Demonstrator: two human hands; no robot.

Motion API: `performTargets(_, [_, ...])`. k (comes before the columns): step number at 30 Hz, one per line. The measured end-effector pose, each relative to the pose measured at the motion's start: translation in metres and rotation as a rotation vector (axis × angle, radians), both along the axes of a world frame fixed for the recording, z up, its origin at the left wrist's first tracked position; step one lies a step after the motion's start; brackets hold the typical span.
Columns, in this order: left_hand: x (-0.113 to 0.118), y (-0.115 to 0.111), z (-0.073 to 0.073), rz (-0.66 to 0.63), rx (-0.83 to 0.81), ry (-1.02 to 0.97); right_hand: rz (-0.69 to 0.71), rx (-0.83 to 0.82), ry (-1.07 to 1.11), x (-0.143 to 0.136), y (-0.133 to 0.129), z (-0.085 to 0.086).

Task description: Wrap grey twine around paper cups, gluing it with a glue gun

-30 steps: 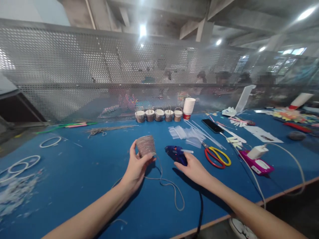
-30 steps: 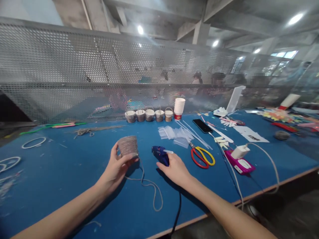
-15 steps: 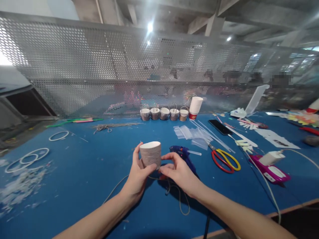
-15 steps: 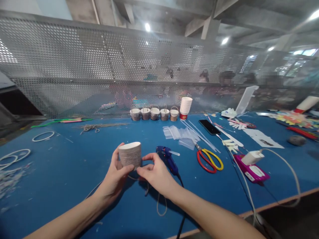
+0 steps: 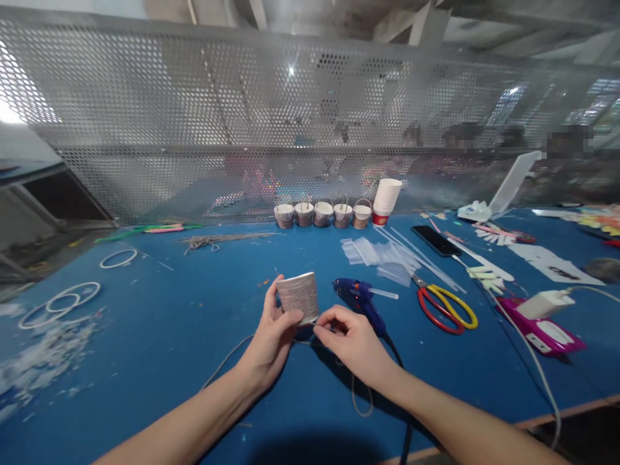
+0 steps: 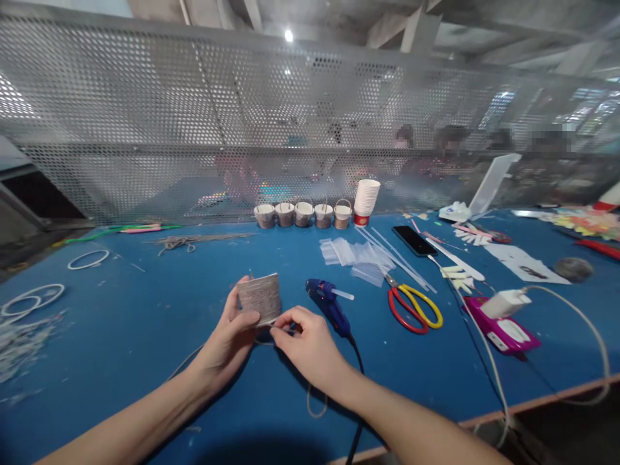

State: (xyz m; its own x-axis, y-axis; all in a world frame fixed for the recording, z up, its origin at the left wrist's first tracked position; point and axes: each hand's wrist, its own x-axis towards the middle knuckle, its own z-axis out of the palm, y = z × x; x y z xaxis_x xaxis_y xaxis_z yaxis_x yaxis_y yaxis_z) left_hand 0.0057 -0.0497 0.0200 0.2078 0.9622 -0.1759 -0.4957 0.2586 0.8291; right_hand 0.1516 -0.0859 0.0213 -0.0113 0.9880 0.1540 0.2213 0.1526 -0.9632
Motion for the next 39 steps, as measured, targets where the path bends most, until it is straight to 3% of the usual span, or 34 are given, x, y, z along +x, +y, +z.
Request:
performTargets(16, [0.0037, 0.0006, -0.0064, -0.011, 0.064, 0.07, -0.06, 0.059, -0.001, -0.0001, -0.0024, 0.0022])
performTargets(39, [0.0051, -0.0035, -0.0064, -0.156, 0.072, 0.019, -0.192, 0.08, 0.007, 0.0059, 0.0029, -0.0002])
